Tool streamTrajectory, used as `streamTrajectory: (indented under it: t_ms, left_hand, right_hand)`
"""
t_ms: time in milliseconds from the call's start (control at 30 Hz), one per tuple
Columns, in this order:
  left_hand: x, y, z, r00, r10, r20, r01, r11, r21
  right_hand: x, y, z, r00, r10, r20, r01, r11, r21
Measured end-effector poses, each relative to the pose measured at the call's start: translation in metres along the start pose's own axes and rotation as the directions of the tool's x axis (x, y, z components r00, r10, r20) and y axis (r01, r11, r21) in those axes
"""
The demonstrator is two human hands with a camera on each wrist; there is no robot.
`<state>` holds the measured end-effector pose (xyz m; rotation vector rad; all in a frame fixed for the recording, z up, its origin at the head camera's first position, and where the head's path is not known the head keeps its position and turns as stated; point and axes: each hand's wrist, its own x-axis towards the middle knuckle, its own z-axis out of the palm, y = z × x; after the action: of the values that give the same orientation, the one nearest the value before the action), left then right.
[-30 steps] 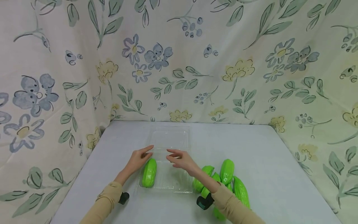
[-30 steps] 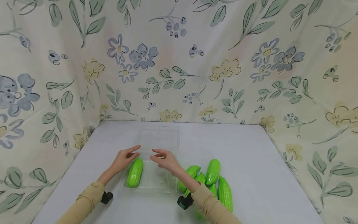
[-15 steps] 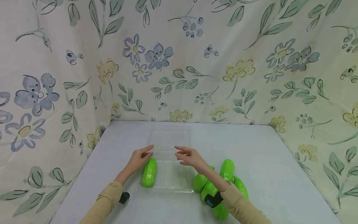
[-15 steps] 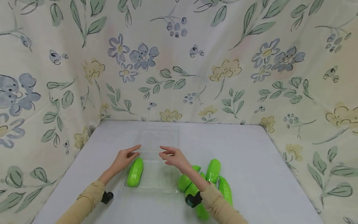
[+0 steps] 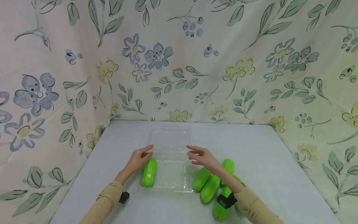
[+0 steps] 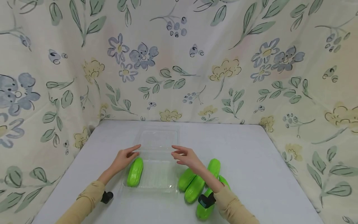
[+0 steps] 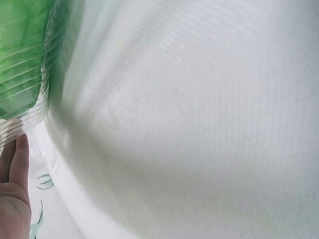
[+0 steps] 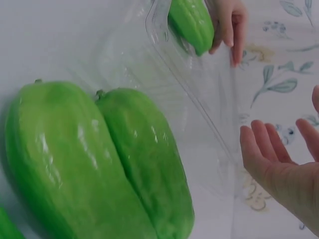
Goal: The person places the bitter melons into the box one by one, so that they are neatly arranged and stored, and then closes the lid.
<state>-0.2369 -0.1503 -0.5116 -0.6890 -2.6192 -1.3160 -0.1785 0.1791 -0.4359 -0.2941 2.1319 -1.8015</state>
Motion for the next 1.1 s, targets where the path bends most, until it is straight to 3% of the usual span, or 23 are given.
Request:
streamTrajectory:
  t_ms: [200, 1100]
  left_hand:
    - [-0.001, 0.000, -0.001, 1.000, -0.012, 0.000, 0.012, 1.000, 0.002]
    - [0.000, 0.000, 0.001, 1.000, -0.009, -0.005, 0.009, 1.000, 0.020]
  right_hand:
    - [-0.009, 0.001, -0.010, 0.999, 0.024, -0.044, -0.024, 1.000, 0.002]
    - [-0.052, 0.013, -0.059, 1.000, 0.018, -0.003, -0.018, 0.989, -0.149]
